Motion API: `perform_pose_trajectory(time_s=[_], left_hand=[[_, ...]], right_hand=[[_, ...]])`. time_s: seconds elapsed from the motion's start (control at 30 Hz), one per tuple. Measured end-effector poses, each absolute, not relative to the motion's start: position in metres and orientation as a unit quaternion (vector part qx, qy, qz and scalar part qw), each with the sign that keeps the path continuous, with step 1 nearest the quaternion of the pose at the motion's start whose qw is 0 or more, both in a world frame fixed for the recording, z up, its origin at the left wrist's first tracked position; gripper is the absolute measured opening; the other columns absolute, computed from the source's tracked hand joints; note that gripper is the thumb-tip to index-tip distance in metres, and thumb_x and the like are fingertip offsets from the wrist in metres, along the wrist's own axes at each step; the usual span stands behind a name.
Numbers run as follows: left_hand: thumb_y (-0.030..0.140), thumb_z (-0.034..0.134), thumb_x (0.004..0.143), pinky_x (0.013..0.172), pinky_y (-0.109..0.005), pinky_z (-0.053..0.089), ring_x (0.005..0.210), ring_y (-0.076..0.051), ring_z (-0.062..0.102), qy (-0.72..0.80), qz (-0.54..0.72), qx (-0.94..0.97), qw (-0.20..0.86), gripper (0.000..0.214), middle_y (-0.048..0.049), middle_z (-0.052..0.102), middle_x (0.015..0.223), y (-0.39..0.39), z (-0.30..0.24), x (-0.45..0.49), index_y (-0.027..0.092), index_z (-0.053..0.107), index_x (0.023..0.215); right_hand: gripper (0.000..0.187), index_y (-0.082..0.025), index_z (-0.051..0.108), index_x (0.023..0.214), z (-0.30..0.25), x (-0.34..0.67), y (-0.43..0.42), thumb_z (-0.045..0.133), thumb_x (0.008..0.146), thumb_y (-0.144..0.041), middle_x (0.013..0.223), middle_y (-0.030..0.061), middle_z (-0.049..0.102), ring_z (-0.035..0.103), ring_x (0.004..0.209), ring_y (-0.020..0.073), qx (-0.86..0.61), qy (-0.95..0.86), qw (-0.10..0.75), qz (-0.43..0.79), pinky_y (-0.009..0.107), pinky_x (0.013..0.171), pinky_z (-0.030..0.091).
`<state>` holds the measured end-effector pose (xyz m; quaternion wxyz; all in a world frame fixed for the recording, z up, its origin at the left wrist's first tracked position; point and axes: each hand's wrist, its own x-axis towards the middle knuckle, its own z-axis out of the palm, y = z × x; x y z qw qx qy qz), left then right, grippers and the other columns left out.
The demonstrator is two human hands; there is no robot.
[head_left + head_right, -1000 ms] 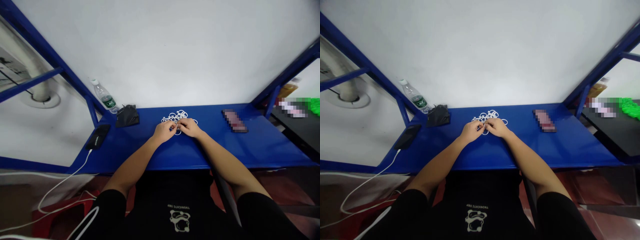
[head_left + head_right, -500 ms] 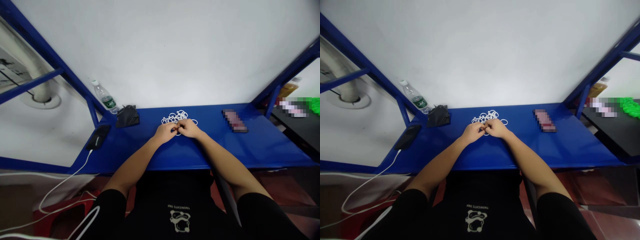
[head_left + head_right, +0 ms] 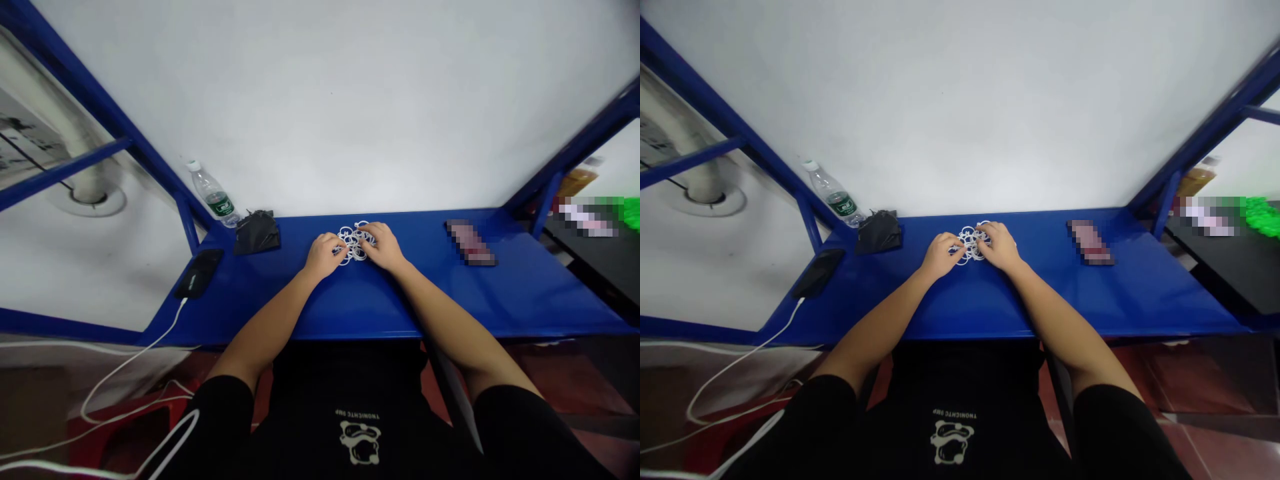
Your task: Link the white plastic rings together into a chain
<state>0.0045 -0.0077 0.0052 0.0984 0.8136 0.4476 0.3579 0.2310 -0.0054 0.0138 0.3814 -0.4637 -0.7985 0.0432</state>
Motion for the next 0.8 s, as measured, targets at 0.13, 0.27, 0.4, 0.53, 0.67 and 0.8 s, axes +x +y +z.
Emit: perform_pose_trajectory(time_s=[0.13, 0.27, 0.4, 0.53, 0.67, 0.8], left_hand=[[0.058, 0.083, 0.083, 0.121, -0.059, 0.037, 0.148, -0.038, 0.045, 0.472, 0.293, 0.827, 0.088, 0.065, -0.0138, 0.053, 0.158, -0.007, 0.002, 0.001, 0.027, 0.067, 0.138], [0.078, 0.084, 0.068, 0.128, -0.066, 0.018, 0.162, -0.046, 0.016, 0.467, 0.193, 0.856, 0.11, 0.119, -0.0199, 0.024, 0.174, -0.007, -0.006, 0.0, 0.026, 0.038, 0.164], [0.079, 0.078, 0.074, 0.128, -0.066, 0.017, 0.163, -0.045, 0.015, 0.47, 0.164, 0.857, 0.132, 0.117, -0.0226, 0.02, 0.175, -0.003, -0.013, 0.001, 0.024, 0.032, 0.166], [0.075, 0.066, 0.088, 0.128, -0.065, 0.019, 0.163, -0.042, 0.018, 0.489, 0.172, 0.845, 0.133, 0.098, -0.021, 0.021, 0.175, 0.001, -0.015, 0.003, 0.024, 0.034, 0.165], [0.072, 0.061, 0.093, 0.127, -0.065, 0.02, 0.163, -0.042, 0.02, 0.513, 0.188, 0.83, 0.116, 0.089, -0.0208, 0.024, 0.174, 0.004, -0.018, 0.004, 0.024, 0.038, 0.163], [0.071, 0.061, 0.094, 0.126, -0.065, 0.024, 0.162, -0.043, 0.022, 0.52, 0.205, 0.821, 0.117, 0.085, -0.0217, 0.026, 0.174, 0.009, -0.022, 0.003, 0.024, 0.041, 0.161]], right_hand=[[0.067, -0.02, 0.057, 0.151, -0.002, 0.243, 0.009, 0.063, 0.095, -0.055, 0.159, 0.0181, 0.052, 0.043, 0.148, 0.042, -0.504, -0.793, 0.34, 0.035, 0.064, 0.121, 0.036], [0.085, -0.024, 0.043, 0.162, -0.022, 0.245, 0.018, 0.061, 0.093, -0.071, 0.169, 0.0169, 0.039, 0.028, 0.158, 0.0483, -0.543, -0.791, 0.27, 0.073, 0.072, 0.122, 0.029], [0.082, -0.023, 0.039, 0.165, -0.029, 0.238, 0.02, 0.055, 0.099, -0.069, 0.17, 0.0165, 0.038, 0.029, 0.159, 0.0445, -0.511, -0.818, 0.246, 0.09, 0.068, 0.125, 0.03], [0.067, -0.019, 0.044, 0.163, -0.026, 0.231, 0.02, 0.043, 0.107, -0.056, 0.169, 0.0163, 0.04, 0.033, 0.159, 0.0398, -0.482, -0.836, 0.246, 0.095, 0.062, 0.128, 0.031], [0.062, -0.019, 0.044, 0.163, -0.025, 0.23, 0.023, 0.043, 0.108, -0.048, 0.167, 0.0156, 0.043, 0.035, 0.158, 0.0374, -0.472, -0.839, 0.254, 0.093, 0.062, 0.128, 0.033], [0.059, -0.016, 0.049, 0.16, -0.023, 0.233, 0.026, 0.041, 0.109, -0.045, 0.166, 0.0178, 0.043, 0.034, 0.159, 0.036, -0.466, -0.843, 0.257, 0.082, 0.062, 0.129, 0.032]])
